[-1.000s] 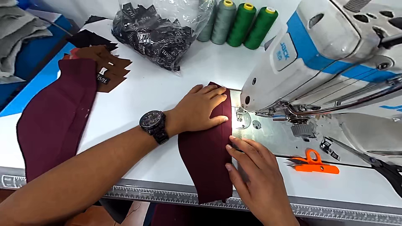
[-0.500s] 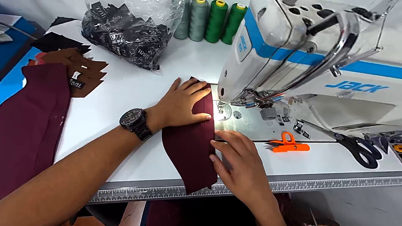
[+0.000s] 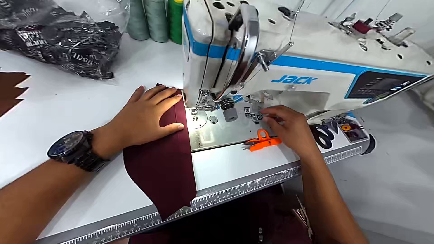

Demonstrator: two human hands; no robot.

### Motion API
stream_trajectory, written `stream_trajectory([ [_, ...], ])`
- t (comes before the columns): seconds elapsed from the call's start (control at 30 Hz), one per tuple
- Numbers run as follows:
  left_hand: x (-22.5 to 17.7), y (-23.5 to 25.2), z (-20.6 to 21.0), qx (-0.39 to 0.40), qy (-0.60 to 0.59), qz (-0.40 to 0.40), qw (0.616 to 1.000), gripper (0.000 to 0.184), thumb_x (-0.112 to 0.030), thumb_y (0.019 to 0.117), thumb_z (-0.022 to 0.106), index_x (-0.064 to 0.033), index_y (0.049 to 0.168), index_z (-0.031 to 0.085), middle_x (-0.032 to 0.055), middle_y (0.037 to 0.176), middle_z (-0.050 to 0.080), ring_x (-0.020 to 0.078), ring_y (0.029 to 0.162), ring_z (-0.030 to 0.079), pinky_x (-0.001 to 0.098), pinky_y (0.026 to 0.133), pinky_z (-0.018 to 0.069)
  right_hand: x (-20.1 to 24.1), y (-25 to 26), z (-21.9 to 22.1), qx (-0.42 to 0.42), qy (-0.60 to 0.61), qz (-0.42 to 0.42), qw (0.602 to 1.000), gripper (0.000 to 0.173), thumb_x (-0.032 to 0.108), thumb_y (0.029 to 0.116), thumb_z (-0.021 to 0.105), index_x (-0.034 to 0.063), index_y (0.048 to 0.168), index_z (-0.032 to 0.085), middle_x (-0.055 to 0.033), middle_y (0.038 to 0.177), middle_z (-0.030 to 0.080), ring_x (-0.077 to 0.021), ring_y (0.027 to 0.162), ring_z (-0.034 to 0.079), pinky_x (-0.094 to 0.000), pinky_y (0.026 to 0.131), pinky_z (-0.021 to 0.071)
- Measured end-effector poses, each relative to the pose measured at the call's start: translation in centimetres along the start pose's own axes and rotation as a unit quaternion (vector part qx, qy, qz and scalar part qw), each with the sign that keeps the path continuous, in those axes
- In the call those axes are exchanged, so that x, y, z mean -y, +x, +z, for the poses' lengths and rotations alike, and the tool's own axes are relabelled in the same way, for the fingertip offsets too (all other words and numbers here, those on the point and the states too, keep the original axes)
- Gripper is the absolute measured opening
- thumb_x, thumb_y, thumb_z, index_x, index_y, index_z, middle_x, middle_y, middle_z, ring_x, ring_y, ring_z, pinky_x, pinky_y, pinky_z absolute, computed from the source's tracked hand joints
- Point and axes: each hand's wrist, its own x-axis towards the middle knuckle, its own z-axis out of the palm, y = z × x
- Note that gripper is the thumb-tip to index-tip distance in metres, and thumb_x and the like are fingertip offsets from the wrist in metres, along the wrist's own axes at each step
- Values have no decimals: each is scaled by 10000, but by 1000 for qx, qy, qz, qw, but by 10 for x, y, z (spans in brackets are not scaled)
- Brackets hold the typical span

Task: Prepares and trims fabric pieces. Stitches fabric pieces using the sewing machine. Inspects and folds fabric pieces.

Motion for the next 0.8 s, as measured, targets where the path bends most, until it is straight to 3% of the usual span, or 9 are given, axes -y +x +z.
stream_trajectory([
  [0.17,0,0,-2,19,7,-12,1000,900,-815,900,352,-198,1544,473,46,1620,412,317,1526,316,686,1190,183,1,46,13,78,-8,-31,996,249,229,998,654,85,1183,740,-97,1087,696,-203,915,685,-416,821,587],
  [0.23,-1,0,-2,25,8,-17,1000,906,-822,902,331,-211,1560,451,37,1635,390,308,1538,295,680,1201,167,2,54,14,106,-7,-20,994,196,222,967,709,89,1107,744,-84,1068,682,-198,921,676,-426,843,579],
  [0.3,1,-1,-2,18,1,-19,1000,899,-819,916,303,-223,1577,424,32,1644,377,303,1545,281,674,1206,159,1,57,17,108,14,-14,994,115,184,952,724,88,1015,736,-69,1021,676,-169,893,666,-387,822,575],
  [0.4,0,-3,-7,-48,-19,-11,999,819,-735,976,294,-191,1573,428,80,1626,404,330,1527,320,682,1199,183,11,47,15,73,40,1,997,102,168,969,688,84,1008,730,-56,983,692,-158,864,665,-386,782,568],
  [0.5,-9,-14,-24,-124,-7,12,992,700,-604,1023,366,-97,1467,554,153,1533,508,366,1464,419,653,1193,244,48,23,6,19,141,37,989,110,135,975,666,79,1068,648,-22,926,690,-88,767,662,-268,659,568],
  [0.63,-24,-34,-29,-150,-20,48,987,495,-422,1030,495,-40,1278,688,158,1342,654,365,1318,563,567,1118,396,97,13,34,94,221,30,970,390,92,945,693,64,1311,563,-33,929,707,-106,744,686,-296,649,598],
  [0.7,-23,-37,-24,-144,-25,56,988,450,-390,1022,523,-41,1241,706,147,1286,681,359,1269,594,552,1085,432,109,20,54,129,180,-27,975,301,104,934,702,77,1230,659,-9,861,674,-86,660,613,-267,575,533],
  [0.73,-21,-37,-23,-140,-25,58,988,437,-378,1022,530,-42,1237,709,145,1275,686,358,1259,600,550,1080,439,112,23,57,132,128,-60,981,287,143,935,708,117,1221,696,3,917,675,-89,719,618,-270,625,542],
  [0.8,-18,-38,-22,-133,-25,57,989,423,-371,1021,535,-52,1234,713,137,1270,688,352,1247,607,548,1071,446,114,22,49,100,22,-92,990,353,215,949,709,126,1290,681,-56,1136,698,-205,990,676,-414,841,580],
])
